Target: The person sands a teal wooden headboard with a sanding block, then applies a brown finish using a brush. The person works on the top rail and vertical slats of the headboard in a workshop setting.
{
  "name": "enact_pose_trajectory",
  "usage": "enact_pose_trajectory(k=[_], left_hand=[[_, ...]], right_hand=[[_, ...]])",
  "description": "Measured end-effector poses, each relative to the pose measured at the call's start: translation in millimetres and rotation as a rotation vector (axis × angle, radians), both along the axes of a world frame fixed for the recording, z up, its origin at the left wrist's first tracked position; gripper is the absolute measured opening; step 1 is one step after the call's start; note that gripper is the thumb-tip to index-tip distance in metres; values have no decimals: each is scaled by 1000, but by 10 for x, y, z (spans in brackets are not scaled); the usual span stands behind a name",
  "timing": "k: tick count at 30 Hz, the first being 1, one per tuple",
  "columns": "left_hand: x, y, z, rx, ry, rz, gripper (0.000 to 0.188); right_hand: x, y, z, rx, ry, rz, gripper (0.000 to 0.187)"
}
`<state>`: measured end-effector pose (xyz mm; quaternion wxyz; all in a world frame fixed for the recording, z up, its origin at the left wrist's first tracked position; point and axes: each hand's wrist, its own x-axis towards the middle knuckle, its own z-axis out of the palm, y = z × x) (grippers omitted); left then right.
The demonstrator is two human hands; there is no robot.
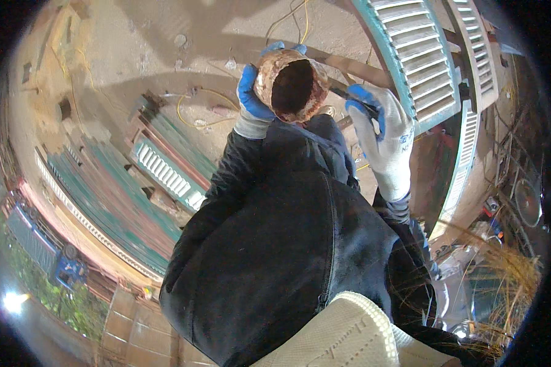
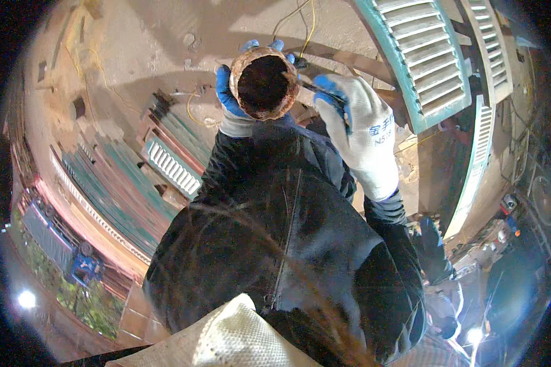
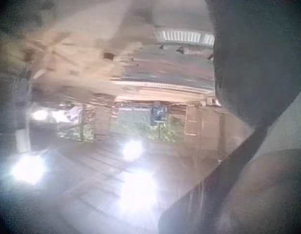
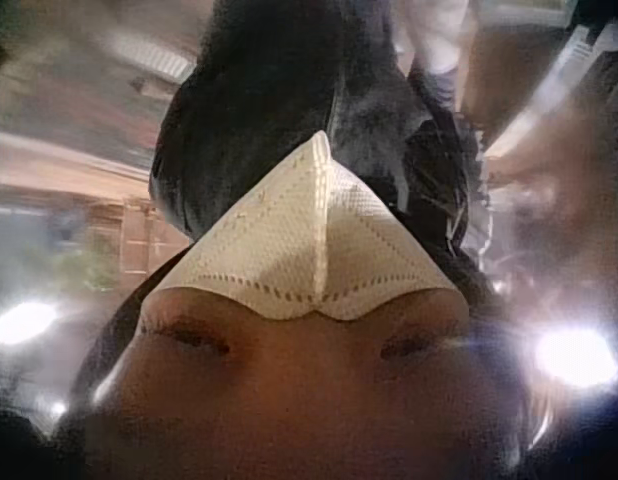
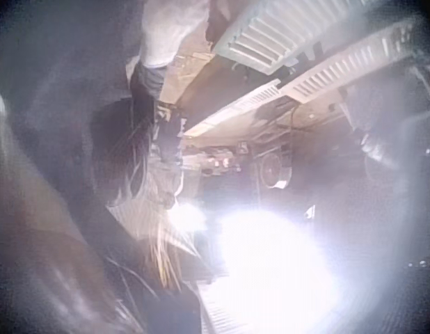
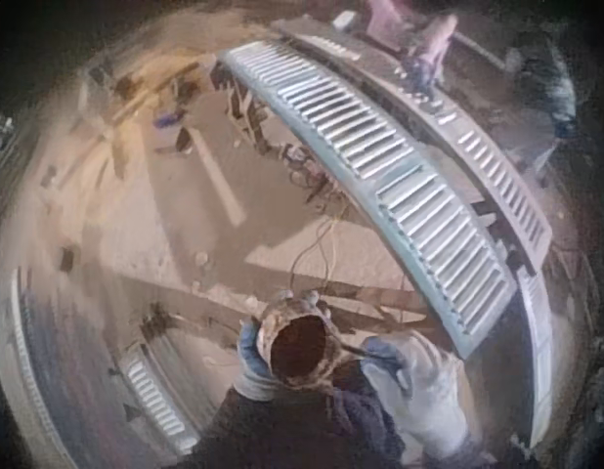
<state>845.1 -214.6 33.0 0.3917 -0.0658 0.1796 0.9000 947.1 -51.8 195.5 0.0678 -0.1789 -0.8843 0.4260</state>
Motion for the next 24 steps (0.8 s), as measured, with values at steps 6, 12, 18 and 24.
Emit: enact_pose_trajectory(k=[6, 12, 18, 24], left_hand=[[-306, -35, 281, -53, 103, -97, 74], [-270, 44, 277, 138, 20, -194, 72], [-219, 43, 279, 115, 63, -227, 69], [-40, -111, 269, 84, -40, -238, 66]], right_hand=[[-266, -296, 19, 581, 119, 190, 29], [-278, -400, -42, 831, -4, 210, 34], [-211, -396, -236, 757, 161, 240, 19], [-91, -396, -358, 690, 184, 350, 15]])
